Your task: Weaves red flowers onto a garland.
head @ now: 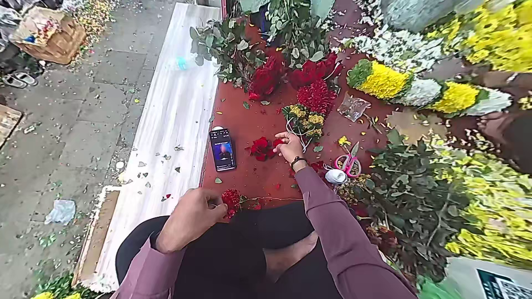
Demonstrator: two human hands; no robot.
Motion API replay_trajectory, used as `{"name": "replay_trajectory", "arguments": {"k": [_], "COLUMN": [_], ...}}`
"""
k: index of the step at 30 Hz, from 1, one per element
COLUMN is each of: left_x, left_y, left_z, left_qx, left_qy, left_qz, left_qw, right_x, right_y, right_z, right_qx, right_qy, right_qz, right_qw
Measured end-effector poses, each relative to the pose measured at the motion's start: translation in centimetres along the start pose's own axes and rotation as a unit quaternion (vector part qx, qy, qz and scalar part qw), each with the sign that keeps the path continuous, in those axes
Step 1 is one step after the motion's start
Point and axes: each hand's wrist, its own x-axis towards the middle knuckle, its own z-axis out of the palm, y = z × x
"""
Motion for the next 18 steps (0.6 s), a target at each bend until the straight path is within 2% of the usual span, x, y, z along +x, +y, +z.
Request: {"name": "replay_trajectory", "arguments": {"k": [4, 7, 9, 12, 15, 18], "left_x": [-0.1, -0.2, -0.2, -0.1, -0.2, -0.2], "left_y": [-0.1, -0.2, -0.1, -0.2, -0.2, 0.0], "left_z": [0.0, -0.1, -0.2, -0.1, -0.1, -0.1], "left_qx": [0.004, -0.003, -0.01, -0.027, -0.057, -0.096], "left_qy": [0.0, 0.0, 0.004, 0.01, 0.014, 0.012], "left_qz": [-0.003, -0.011, -0.016, -0.021, -0.026, -0.042], "left_qw": [1.0, 1.0, 1.0, 0.999, 0.998, 0.994], "right_x": [-0.6, -1.1, -2.0, -5.1, -8.9, -11.6], "right_y": [-0.4, -0.8, -1.7, -3.2, -4.2, -4.7], "right_z": [0.0, 0.1, -0.1, -0.6, -0.6, -0.1], "right_qx": [0.026, 0.039, 0.095, 0.198, 0.237, 0.239], "right_qy": [-0.039, -0.035, -0.053, -0.087, -0.119, -0.132], "right_qz": [0.046, -0.005, -0.016, -0.002, -0.012, -0.058], "right_qw": [0.998, 0.999, 0.994, 0.976, 0.964, 0.96]}}
